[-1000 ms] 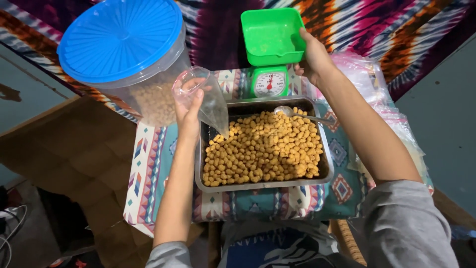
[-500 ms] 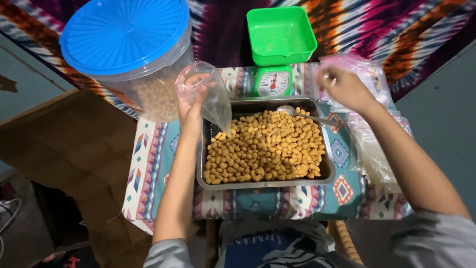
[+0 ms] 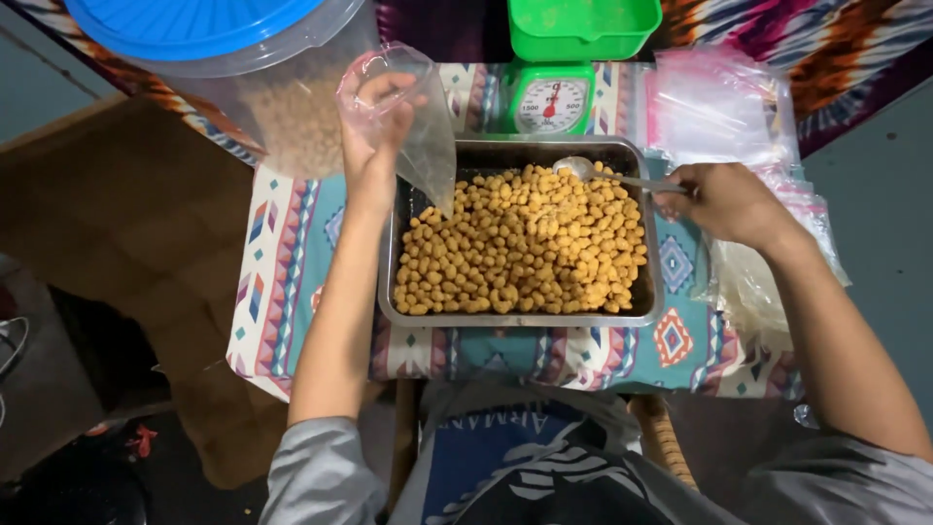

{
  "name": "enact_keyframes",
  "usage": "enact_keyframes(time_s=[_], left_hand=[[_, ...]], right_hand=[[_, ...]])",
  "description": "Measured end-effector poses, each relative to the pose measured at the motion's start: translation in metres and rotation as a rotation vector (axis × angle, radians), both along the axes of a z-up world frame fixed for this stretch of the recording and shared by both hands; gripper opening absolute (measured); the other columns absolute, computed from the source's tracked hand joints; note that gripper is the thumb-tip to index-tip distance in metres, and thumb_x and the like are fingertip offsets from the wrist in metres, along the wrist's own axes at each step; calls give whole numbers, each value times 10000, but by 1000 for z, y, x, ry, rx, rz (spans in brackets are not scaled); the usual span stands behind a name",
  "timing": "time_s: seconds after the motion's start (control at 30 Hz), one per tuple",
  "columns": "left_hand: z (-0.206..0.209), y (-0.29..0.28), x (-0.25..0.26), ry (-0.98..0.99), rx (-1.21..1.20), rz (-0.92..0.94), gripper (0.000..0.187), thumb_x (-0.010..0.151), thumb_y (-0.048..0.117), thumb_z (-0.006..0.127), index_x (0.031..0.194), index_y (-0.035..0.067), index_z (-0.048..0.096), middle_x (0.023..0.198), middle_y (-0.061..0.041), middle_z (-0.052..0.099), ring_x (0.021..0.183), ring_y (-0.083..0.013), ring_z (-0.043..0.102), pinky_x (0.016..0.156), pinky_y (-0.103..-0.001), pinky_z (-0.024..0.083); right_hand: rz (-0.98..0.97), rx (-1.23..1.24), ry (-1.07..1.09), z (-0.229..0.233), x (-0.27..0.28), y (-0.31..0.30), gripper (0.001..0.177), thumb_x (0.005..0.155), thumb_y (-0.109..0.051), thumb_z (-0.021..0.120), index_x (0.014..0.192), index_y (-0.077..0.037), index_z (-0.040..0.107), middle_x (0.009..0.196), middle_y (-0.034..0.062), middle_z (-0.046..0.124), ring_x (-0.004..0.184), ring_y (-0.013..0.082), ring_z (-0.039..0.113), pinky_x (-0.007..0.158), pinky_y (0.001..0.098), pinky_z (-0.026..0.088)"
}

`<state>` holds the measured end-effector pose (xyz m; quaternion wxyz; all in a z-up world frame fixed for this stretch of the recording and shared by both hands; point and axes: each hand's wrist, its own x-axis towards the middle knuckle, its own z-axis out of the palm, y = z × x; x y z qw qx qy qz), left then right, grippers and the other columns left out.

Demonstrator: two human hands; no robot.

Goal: Packaging small round snacks into plastic bags using a scoop and a scale for portioning.

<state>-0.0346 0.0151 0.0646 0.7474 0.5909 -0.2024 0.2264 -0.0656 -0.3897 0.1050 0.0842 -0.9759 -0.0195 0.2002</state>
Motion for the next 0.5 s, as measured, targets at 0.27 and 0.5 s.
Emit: enact_keyframes(time_s=[0.27, 0.5], left_hand=[[-5, -5, -1, -99, 103, -108, 870, 849, -312, 600, 1526, 157, 318, 1304, -86, 595, 1277, -274, 593, 1057, -350, 591], [29, -33, -24, -186, 914, 155, 719, 753, 152, 915, 1334, -36, 535, 1204, -137, 746, 1112, -304, 720, 1109, -500, 477]], right_hand=[[91, 296, -562, -1, -8, 3, 285, 1134, -265, 628, 1110, -13, 758, 980, 163, 755, 804, 276, 688, 757, 408, 563], [135, 494, -963, 17, -32, 47, 225, 1164, -114, 618, 1095, 45, 762, 939, 153, 732, 734, 204, 605, 629, 317, 471]])
